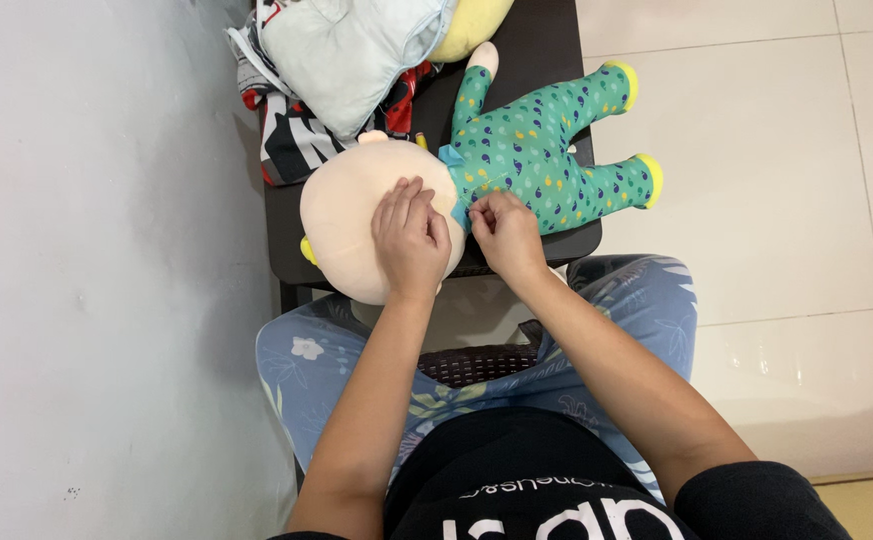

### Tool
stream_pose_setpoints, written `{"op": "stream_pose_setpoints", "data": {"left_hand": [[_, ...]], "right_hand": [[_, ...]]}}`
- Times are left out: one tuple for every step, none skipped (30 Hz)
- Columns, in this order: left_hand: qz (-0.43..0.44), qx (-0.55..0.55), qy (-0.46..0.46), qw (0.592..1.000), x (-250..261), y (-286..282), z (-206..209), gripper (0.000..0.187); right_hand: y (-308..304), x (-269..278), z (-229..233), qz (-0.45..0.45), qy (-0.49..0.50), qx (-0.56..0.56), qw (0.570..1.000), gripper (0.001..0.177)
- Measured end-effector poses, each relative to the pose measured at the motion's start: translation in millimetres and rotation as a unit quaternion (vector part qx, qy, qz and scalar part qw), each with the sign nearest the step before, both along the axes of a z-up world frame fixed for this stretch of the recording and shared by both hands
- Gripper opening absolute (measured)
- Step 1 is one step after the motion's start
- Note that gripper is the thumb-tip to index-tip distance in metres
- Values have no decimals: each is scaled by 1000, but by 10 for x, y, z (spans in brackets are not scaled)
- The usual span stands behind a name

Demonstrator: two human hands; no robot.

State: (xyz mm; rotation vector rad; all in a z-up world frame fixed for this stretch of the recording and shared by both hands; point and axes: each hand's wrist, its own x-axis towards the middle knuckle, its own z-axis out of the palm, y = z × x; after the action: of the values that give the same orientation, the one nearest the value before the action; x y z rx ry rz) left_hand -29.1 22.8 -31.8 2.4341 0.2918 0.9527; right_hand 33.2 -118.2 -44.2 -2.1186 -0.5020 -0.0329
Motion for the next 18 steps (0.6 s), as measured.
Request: {"op": "stream_pose_setpoints", "data": {"left_hand": [[1, 1, 1, 1000, 3, -2, 3, 18], [1, 2, 2, 1000, 5, -2, 5, 18], [2, 3, 4, 1000, 6, -3, 4, 18], [2, 3, 3, 1000, 8, -3, 1, 18], [2, 4, 4, 1000, 5, -2, -2, 18], [3, 5, 4, 1000, 3, -1, -5, 18], [2, 4, 3, 1000, 4, 2, -8, 18], [1, 3, 2, 1000, 9, 4, -12, 18], [0, 2, 2, 1000, 8, 2, -18, 18], [2, 3, 3, 1000, 5, -1, -25, 18], [4, 4, 4, 1000, 8, -4, -29, 18], [6, 5, 4, 1000, 9, -6, -31, 17], [6, 3, 5, 1000, 8, -7, -31, 18], [5, 1, 6, 1000, 5, -8, -30, 18], [5, -1, 7, 1000, -3, -10, -30, 18], [5, 1, 10, 1000, -3, -10, -30, 18], [5, 3, 12, 1000, -1, -9, -30, 18], [6, 5, 15, 1000, 1, -9, -30, 18]], "right_hand": [[0, 6, 0, -2, 7, 4, 1000, 8], [4, 10, -1, -3, 13, 8, 1000, 8], [5, 14, -4, -4, 20, 12, 1000, 8], [4, 21, -7, -3, 20, 9, 1000, 8], [5, 28, -11, -1, 19, 6, 1000, 8], [6, 35, -14, 1, 19, 4, 1000, 8], [8, 42, -16, 1, 19, 2, 1000, 8], [10, 49, -18, 1, 18, 1, 1000, 8], [9, 48, -21, 0, 18, -1, 1000, 8], [8, 46, -23, 1, 21, -1, 1000, 8], [7, 47, -21, 2, 23, -1, 1000, 8], [7, 48, -17, 2, 25, 0, 1000, 8], [8, 53, -11, 3, 23, -4, 1000, 8], [11, 57, -4, 3, 21, -8, 1000, 8], [11, 57, 0, 4, 19, -12, 1000, 8], [17, 63, 4, 5, 25, -7, 1000, 8], [25, 74, 7, 5, 31, -1, 1000, 8], [32, 80, 9, 6, 37, 5, 999, 9]]}}
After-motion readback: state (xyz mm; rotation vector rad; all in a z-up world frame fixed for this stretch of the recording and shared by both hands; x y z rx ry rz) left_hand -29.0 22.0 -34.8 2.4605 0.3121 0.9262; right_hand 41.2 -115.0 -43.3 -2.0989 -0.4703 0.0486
